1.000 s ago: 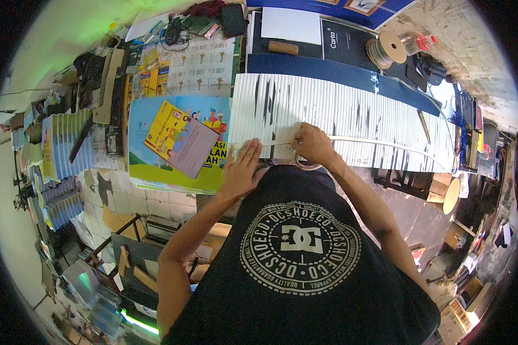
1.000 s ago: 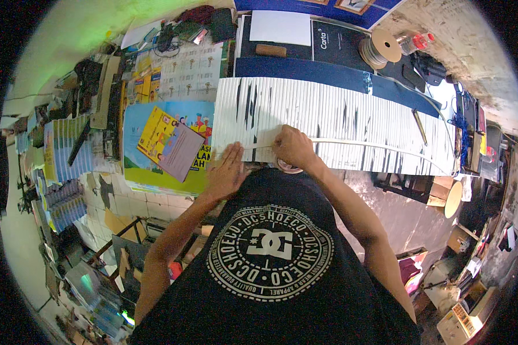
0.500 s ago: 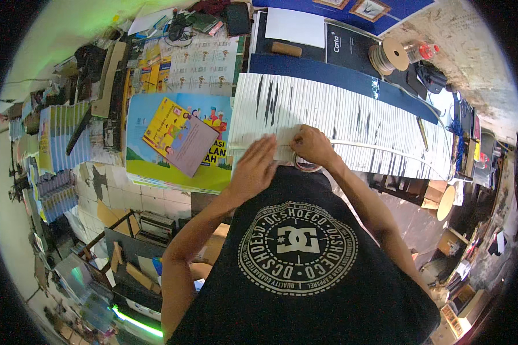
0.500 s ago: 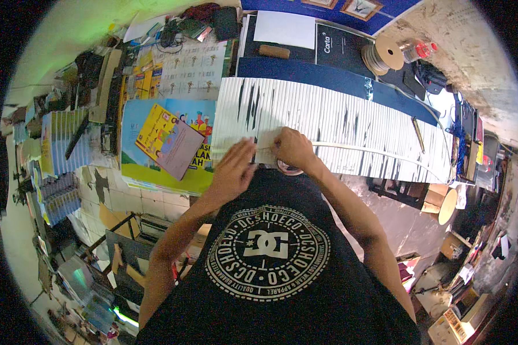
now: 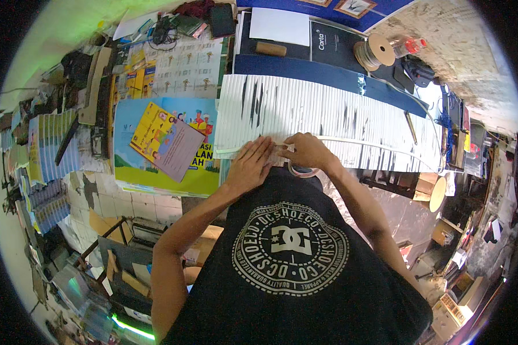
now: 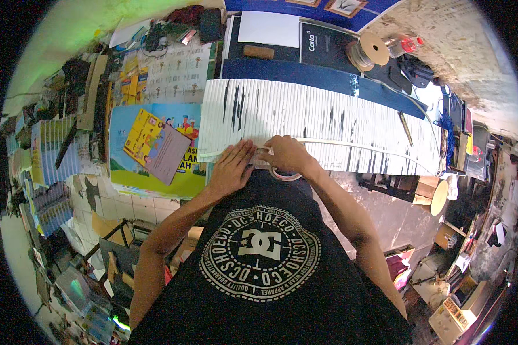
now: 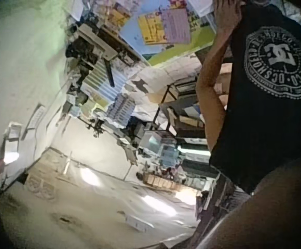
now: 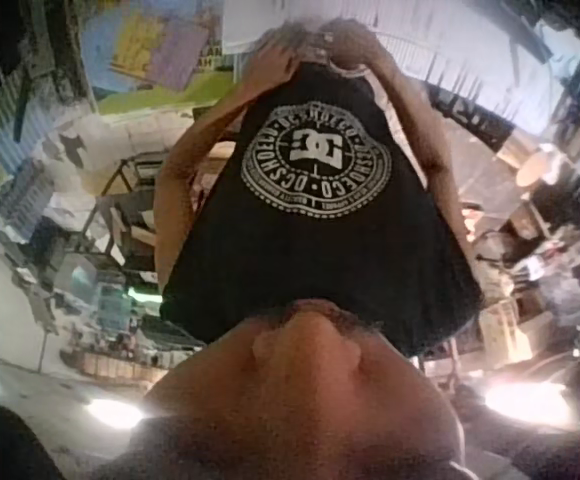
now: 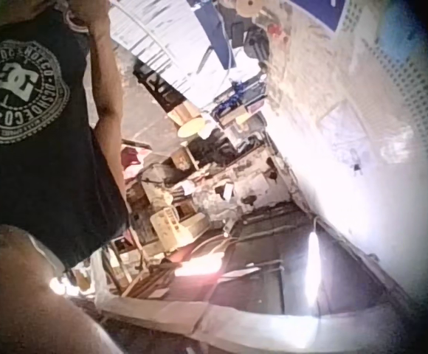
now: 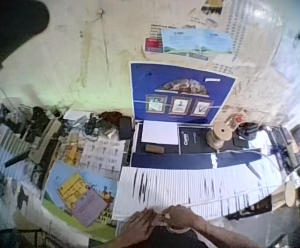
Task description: The person unwinds a strip from a spool, positions it across a paper board on the table, and applies adhesive tape along the strip, pressing it down by hand.
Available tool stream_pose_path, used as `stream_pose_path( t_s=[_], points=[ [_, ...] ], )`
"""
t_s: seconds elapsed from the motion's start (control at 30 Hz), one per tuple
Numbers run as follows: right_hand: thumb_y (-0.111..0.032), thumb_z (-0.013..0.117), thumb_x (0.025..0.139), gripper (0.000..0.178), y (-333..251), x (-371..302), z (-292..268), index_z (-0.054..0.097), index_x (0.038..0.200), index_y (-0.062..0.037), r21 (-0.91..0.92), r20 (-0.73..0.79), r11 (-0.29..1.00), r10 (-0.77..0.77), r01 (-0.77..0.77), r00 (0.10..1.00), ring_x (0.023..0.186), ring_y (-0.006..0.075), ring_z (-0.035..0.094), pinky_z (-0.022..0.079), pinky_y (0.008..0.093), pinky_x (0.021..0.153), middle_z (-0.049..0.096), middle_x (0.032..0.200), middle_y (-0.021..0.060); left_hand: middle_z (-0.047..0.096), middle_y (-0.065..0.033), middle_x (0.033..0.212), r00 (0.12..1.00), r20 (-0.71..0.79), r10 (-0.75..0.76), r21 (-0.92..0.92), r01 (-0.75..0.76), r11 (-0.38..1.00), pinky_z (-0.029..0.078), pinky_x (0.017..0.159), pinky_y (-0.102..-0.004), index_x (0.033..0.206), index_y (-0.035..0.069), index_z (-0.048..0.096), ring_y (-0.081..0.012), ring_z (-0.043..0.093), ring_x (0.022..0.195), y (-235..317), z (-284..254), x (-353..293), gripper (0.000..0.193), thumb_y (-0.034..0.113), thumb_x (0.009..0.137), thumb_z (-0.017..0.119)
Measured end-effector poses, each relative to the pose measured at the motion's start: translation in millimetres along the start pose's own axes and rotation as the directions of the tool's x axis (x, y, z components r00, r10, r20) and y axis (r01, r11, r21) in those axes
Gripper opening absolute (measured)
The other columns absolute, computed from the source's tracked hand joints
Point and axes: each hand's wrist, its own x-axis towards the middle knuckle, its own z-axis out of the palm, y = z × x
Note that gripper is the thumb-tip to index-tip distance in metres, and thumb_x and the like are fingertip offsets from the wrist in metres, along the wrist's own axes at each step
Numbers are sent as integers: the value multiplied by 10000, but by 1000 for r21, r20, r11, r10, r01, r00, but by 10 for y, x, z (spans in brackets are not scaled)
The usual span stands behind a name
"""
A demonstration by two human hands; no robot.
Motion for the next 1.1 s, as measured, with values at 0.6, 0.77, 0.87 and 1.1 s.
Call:
stream_pose_path(
  t_s=[0.6, 0.77, 0.87, 1.1],
  points=[
    [-273, 683, 845, 282, 540, -102, -356, 731, 894, 0, 146, -94, 989, 33, -19, 995, 711, 334, 685, 529, 406, 682, 696, 794, 196, 410, -97, 1496, 1000, -13, -1, 59, 2, 998, 258, 1157, -407, 1416, 51, 448, -219, 352, 1403, 28, -20, 22, 539, 295, 944, 536],
    [-278, 683, 843, 279, 571, -90, -330, 732, 878, -5, 116, -67, 990, 88, -80, 994, 689, 324, 680, 523, 410, 669, 691, 769, 196, 410, -97, 1495, 1000, -7, 4, 45, -4, 999, 261, 1155, -411, 1416, 50, 445, -226, 356, 1400, 21, -7, 33, 545, 285, 934, 543],
    [-282, 689, 833, 276, 602, -66, -292, 732, 854, -11, 99, -81, 992, 86, -78, 993, 687, 329, 679, 524, 414, 670, 689, 759, 197, 418, -98, 1489, 1000, -16, 7, 40, -6, 999, 267, 1151, -413, 1411, 49, 451, -230, 363, 1395, 22, -26, 33, 542, 273, 929, 552],
    [-340, 681, 811, 291, 564, -39, -274, 742, 839, -57, 51, -86, 990, 138, -133, 987, 814, 345, 682, 536, 441, 770, 706, 857, 167, 407, -110, 1496, 999, -31, 16, 45, -15, 999, 266, 1150, -416, 1422, 49, 434, -243, 369, 1393, 32, -41, 40, 572, 278, 917, 576]
  ],
)
